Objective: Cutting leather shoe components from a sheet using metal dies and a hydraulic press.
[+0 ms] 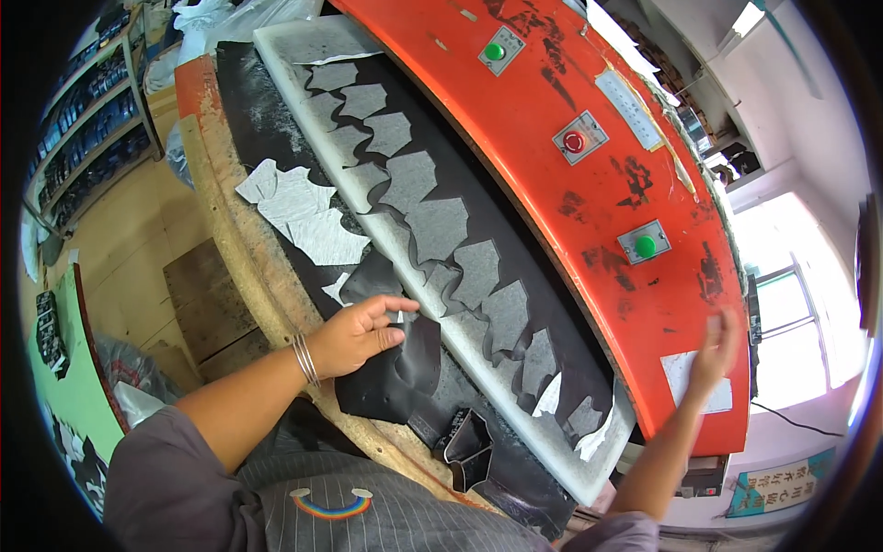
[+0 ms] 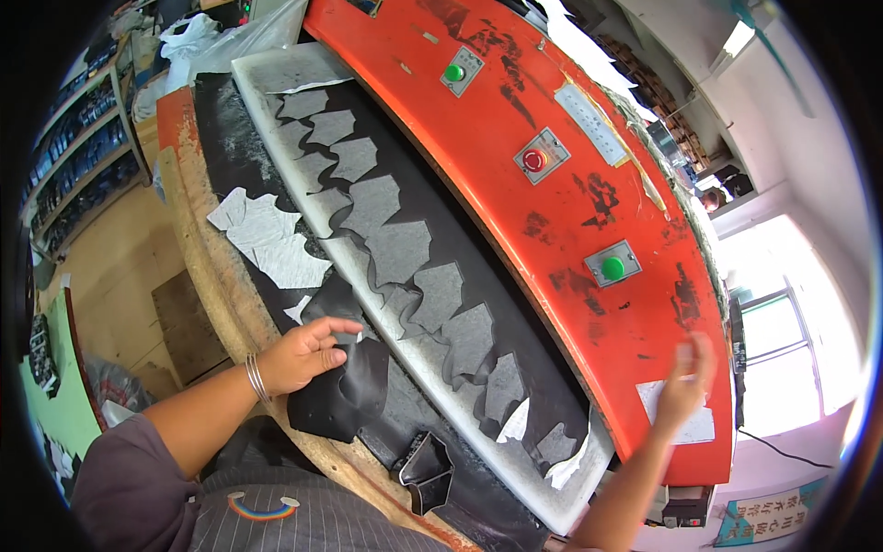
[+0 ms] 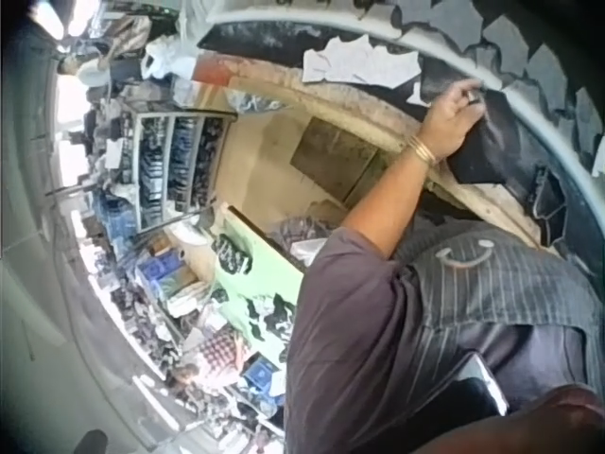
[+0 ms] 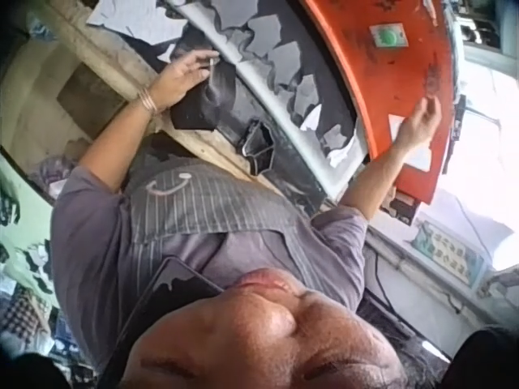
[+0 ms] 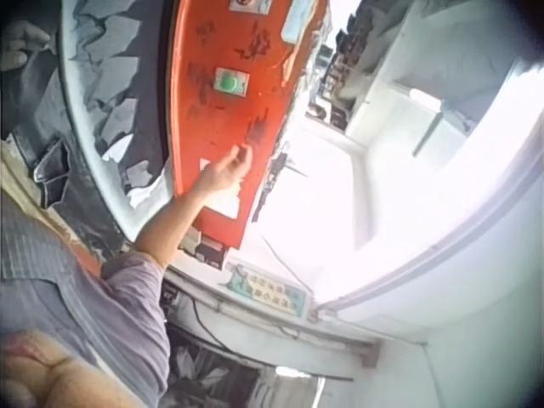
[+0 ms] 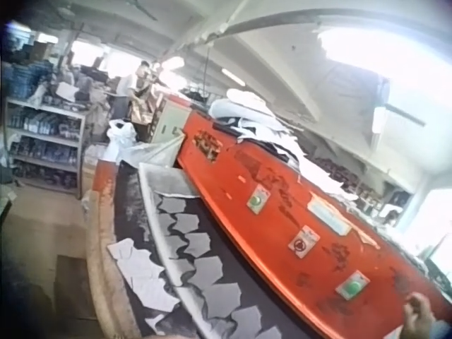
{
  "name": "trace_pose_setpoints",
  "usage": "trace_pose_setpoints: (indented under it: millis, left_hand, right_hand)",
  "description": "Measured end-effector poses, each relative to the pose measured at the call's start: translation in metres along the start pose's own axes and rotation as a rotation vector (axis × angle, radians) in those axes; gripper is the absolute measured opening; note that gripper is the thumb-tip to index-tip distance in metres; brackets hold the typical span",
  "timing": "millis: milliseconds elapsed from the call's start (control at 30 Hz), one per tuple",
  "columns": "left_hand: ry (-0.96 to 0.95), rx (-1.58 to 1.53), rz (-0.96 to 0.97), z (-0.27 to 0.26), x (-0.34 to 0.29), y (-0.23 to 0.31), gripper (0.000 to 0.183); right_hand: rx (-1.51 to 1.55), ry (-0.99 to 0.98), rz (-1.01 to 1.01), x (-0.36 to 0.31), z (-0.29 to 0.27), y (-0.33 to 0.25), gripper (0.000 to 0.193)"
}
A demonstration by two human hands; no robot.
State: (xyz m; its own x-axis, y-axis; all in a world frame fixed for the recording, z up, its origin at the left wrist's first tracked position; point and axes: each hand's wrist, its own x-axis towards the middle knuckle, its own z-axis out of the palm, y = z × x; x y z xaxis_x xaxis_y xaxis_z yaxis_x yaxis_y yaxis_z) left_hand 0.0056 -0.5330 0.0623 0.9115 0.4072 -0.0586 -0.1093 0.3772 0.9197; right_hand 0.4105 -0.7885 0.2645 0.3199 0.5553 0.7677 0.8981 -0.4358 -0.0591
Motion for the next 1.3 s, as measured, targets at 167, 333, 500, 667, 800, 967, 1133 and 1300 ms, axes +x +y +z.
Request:
trace_pose_setpoints:
  millis: [167,333,500,667,800,967,1133,1300]
  left_hand:
    - [-0.091,0.025,0.055,0.012,-0.012,-0.015,0.038]
    - [0.122,0.219,0.011,0.042,-0.069,-0.03,0.044]
    - [0.651,0.164,-0.295,0.04,-0.168,-0.087,0.033]
    - [1.012,0.337,-0.276,0.083,-0.238,-0.094,0.049]
    - [0.937,-0.619,-0.013,0.107,-0.299,-0.103,0.045]
    - [0.871,-0.688,0.255,0.105,-0.386,-0.147,0.049]
    - [1.593,-0.189,-0.22,0.052,-0.532,-0.201,0.04]
    - [2.361,-0.482,-0.175,0.0,-0.72,-0.358,0.039]
  right_hand:
    - [1.187,-0.999,0.679,-0.145,0.092,-0.189,0.057]
    - [1.416,-0.969,0.908,-0.182,0.082,-0.26,0.035]
    - [1.466,-1.009,0.63,-0.176,0.051,-0.249,0.015]
    - [1.482,-1.525,0.221,-0.229,0.004,-0.347,0.022]
    - [1.045,-0.965,-0.621,-0.285,0.011,-0.415,0.029]
    - [1.202,-1.161,-0.513,-0.304,0.003,-0.471,0.025]
    - [0.368,-0.704,-0.077,-0.257,0.104,-0.379,0.038]
    - [0.006,-0.755,-0.031,-0.244,0.163,-0.37,0.051]
